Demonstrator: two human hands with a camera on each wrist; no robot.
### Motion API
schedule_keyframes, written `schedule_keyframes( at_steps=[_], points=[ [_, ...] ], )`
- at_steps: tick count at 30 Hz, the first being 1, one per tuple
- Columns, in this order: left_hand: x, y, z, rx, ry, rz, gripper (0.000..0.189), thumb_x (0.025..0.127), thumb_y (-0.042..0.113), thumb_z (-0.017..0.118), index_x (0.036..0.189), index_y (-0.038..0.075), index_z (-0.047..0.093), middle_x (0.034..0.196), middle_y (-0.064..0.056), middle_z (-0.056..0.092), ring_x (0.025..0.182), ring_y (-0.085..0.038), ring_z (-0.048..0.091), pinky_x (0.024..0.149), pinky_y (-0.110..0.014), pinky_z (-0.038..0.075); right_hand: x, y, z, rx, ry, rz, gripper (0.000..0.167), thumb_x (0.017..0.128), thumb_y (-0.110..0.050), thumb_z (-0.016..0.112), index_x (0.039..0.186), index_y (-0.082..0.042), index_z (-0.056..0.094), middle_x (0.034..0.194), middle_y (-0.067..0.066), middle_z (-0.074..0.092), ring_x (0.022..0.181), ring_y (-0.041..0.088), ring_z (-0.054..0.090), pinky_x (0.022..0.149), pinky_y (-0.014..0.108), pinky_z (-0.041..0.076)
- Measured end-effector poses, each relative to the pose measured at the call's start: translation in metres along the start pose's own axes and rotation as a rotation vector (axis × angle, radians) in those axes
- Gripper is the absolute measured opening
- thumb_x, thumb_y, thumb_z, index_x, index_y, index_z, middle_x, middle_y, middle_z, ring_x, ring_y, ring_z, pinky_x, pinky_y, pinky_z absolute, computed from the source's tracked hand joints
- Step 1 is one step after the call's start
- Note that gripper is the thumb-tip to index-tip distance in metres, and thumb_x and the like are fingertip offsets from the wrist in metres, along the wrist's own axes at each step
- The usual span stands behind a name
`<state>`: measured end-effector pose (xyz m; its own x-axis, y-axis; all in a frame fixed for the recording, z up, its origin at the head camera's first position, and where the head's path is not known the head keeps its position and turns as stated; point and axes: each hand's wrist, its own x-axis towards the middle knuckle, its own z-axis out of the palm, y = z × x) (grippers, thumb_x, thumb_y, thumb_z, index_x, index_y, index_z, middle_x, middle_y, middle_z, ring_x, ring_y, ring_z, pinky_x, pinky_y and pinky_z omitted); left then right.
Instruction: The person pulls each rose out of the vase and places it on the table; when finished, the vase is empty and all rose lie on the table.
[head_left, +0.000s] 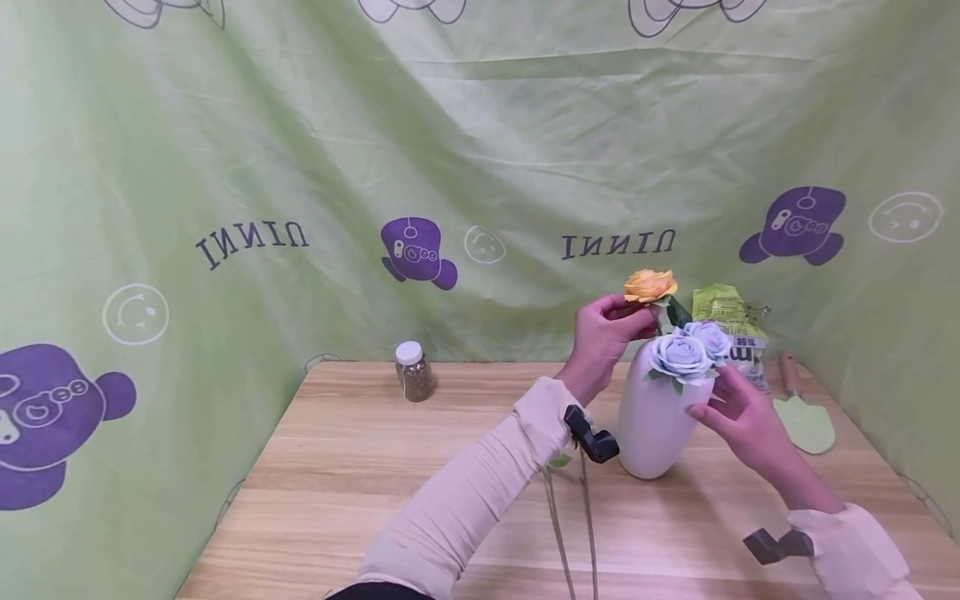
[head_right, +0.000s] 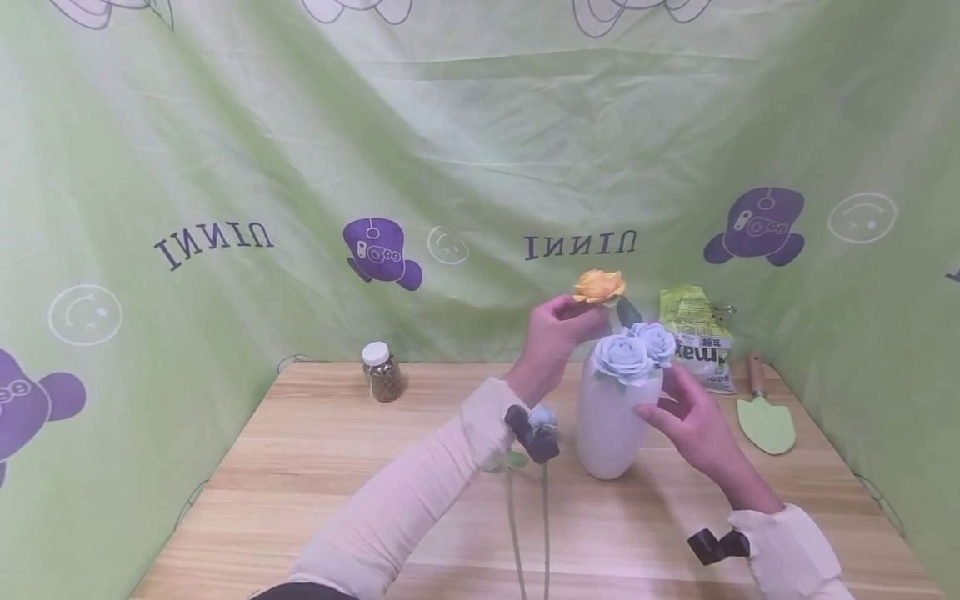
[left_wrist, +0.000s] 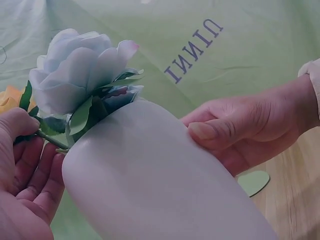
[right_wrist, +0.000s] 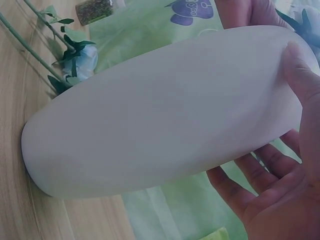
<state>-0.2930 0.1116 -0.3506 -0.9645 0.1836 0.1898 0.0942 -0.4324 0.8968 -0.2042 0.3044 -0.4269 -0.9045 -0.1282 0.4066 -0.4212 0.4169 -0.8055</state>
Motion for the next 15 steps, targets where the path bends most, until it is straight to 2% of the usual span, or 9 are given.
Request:
schedule_keyframes(
  at_steps=[7, 12, 15],
  points=[
    [-0.0015, -0.0002, -0.0048, -0.028, -0.007, 0.018, 0.017, 0.082, -0.002, 0.077, 0.097, 0.004, 0.072, 0.084, -0.003, 0.074, 0.068, -0.012, 0.072, 0.074, -0.03, 0.064, -0.0003, 0.0004, -0.0002, 0.007, -0.003, 0.003, 0.074, 0.092, 0.002, 0.066, 0.155, 0.0, 0.027, 0.137, -0.021, 0.049, 0.113, -0.022, 0.048, 0.086, 0.004, 0.051],
    [-0.0048, 0.0011, -0.0053, -0.035, 0.006, 0.035, 0.018, 0.082, -0.003, 0.076, 0.099, 0.001, 0.071, 0.084, -0.002, 0.072, 0.069, -0.013, 0.071, 0.077, -0.035, 0.064, 0.0, -0.0001, 0.0004, 0.022, -0.004, -0.01, 0.074, 0.092, 0.003, 0.066, 0.156, 0.0, 0.027, 0.132, -0.029, 0.047, 0.113, -0.022, 0.048, 0.087, 0.004, 0.051],
    [-0.006, 0.003, -0.0041, -0.051, 0.017, 0.047, 0.019, 0.082, -0.005, 0.076, 0.099, 0.0, 0.071, 0.083, -0.001, 0.071, 0.069, -0.013, 0.071, 0.076, -0.036, 0.064, -0.0001, -0.0005, 0.0006, 0.023, -0.004, -0.01, 0.075, 0.093, 0.002, 0.066, 0.155, 0.002, 0.025, 0.132, -0.028, 0.047, 0.113, -0.022, 0.048, 0.087, 0.004, 0.051]
  ],
)
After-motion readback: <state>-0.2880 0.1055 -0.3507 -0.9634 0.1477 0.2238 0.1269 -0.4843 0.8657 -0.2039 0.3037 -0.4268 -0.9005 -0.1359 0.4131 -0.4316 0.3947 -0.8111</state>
